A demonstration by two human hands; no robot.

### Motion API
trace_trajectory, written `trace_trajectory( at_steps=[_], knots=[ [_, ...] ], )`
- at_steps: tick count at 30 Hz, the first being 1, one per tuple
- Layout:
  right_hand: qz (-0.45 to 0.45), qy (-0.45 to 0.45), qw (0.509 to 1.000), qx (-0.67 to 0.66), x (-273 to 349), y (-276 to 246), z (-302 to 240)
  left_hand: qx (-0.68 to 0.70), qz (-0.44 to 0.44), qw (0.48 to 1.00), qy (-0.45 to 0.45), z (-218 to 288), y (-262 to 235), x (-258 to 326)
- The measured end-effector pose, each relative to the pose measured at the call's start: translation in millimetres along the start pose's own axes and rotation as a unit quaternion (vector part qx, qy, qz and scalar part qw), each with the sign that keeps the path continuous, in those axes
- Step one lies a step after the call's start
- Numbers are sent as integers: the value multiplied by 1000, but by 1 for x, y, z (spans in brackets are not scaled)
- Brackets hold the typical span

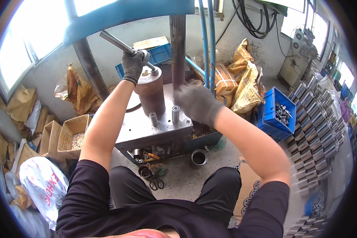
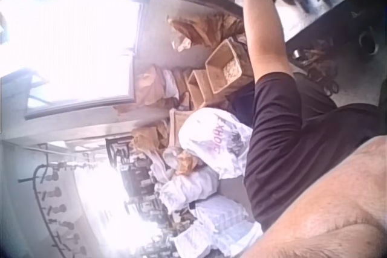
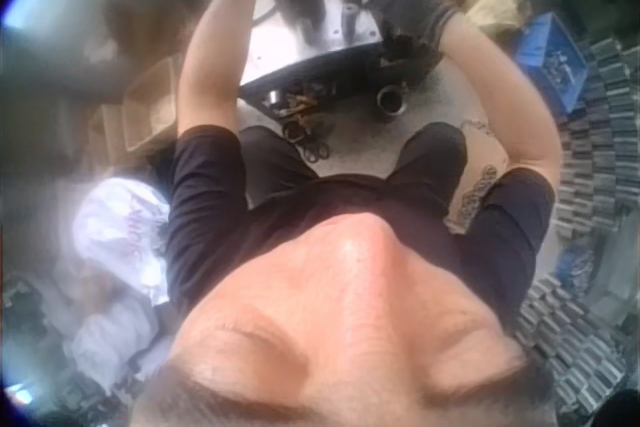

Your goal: Operate a hydraulic press to assemble metal components by placing gear plates and cylinders into the machine.

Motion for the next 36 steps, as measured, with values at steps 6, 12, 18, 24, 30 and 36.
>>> trace_trajectory(
  at_steps=[6, 12, 18, 24, 30, 36],
  knots=[
    [-209, 119, 968, 76, 155, -65, 7, -95, 36, 995, 21, 10, -3, 5],
    [-72, 236, 968, 38, 220, -78, 24, -36, 16, 999, 15, 0, -3, 0],
    [87, 214, 961, 149, 163, -81, 82, 5, 1, 1000, -4, 0, 0, -1],
    [146, 299, 934, 127, 96, -71, 163, 13, 7, 999, -30, -1, 3, -3],
    [94, 340, 926, 131, 91, -60, 186, 21, 7, 1000, -20, -13, -2, -13],
    [74, 336, 929, 134, 89, -59, 184, -52, -36, 998, -25, -9, 9, -19]
  ],
)
Point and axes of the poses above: each hand's wrist, its own x-axis away from the middle knuckle, its own y-axis out of the palm, z = x × y, the point moved 9 cm from there along -x, towards the middle knuckle, and after that the axes turned 4 degrees about z, right-handed, at the moved point
